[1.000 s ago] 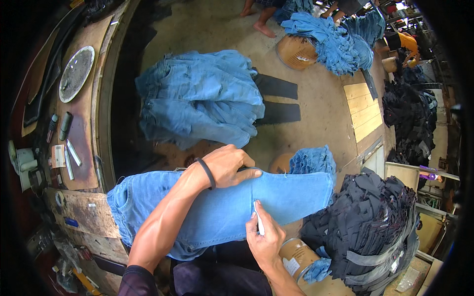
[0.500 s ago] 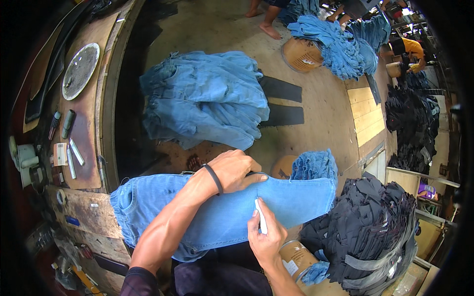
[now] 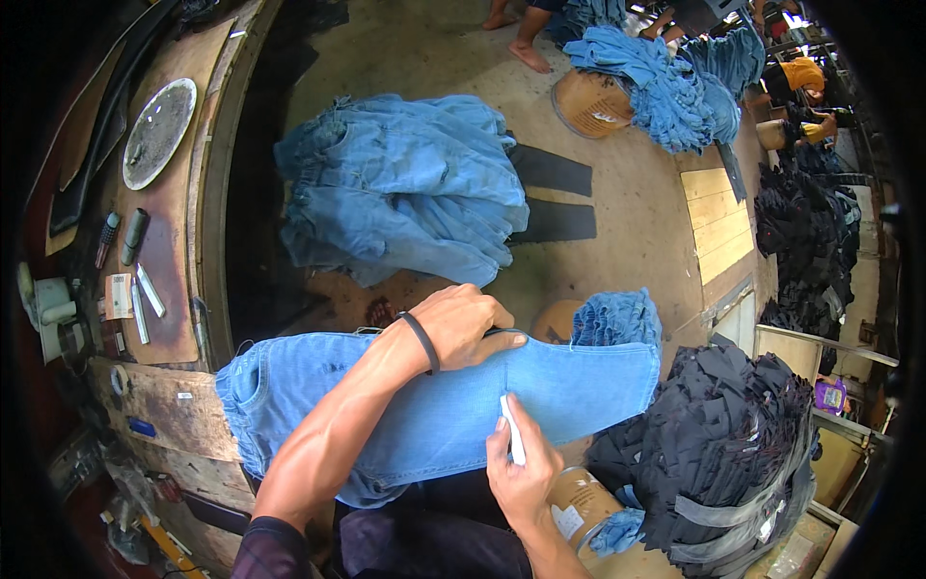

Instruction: The person repeatedly marks the seams and leg areas of light blue denim shorts with a white marker. They handle the garment one at a time, repositioning it on a curved board and applying marks along specific lines before moving to the next piece.

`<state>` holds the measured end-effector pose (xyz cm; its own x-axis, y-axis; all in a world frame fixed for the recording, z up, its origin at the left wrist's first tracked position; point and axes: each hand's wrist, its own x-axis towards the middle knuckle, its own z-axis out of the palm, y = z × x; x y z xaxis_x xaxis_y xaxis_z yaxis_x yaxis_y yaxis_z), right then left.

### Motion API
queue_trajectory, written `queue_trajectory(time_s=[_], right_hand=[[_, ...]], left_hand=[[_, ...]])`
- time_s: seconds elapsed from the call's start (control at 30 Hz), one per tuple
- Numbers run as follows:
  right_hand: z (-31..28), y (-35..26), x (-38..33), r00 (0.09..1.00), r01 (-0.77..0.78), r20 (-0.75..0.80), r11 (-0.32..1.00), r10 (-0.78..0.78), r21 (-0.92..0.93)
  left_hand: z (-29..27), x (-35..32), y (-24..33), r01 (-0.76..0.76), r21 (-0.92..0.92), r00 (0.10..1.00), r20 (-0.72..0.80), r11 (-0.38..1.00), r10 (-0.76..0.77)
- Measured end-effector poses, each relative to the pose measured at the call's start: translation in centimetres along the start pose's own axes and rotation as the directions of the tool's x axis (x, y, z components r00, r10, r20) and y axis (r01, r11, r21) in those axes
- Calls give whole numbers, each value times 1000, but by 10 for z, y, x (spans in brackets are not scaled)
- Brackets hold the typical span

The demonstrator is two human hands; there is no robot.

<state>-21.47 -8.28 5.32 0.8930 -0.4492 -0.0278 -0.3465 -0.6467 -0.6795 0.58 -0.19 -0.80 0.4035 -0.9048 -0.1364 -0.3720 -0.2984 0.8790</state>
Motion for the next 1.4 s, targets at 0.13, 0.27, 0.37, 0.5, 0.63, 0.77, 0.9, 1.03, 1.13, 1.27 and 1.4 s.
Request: queue_trajectory(time_s=[0.13,0.27,0.37,0.5,0.63,0.77,0.9,1.03,1.13,1.27,1.4], right_hand=[[1,0,4,998,32,52,997,-29,-70],[-3,-2,-4,996,93,21,994,-92,-53],[-1,-1,-5,993,113,-13,993,-114,-40],[1,-1,-3,995,95,28,992,-92,-85],[1,-1,-2,996,92,-2,995,-92,-42],[-1,1,-5,994,103,49,994,-101,-46],[-5,5,-10,997,-66,38,985,61,161],[-8,18,-5,954,-224,-80,867,288,445],[-8,28,3,891,-310,-54,693,450,651],[-3,33,12,902,-279,-86,725,423,630],[-5,34,17,915,-277,-63,735,398,619]], left_hand=[[-1,0,1,25,16,999,27,1000,-25],[3,-2,-3,2,-38,1000,-14,999,-2],[3,-1,-4,13,-19,1000,15,1000,-13],[-1,1,1,26,-12,999,30,1000,-26],[-3,-2,2,17,-56,1000,5,998,-17],[4,-2,-7,56,-24,997,58,998,-54],[-1,2,-1,18,-53,999,39,998,-16],[-24,-48,38,48,20,939,-342,999,-38],[-30,-151,61,595,-239,275,-836,767,-474],[24,-253,45,775,208,414,-880,597,-232],[38,-254,20,785,45,248,-937,618,-246]])
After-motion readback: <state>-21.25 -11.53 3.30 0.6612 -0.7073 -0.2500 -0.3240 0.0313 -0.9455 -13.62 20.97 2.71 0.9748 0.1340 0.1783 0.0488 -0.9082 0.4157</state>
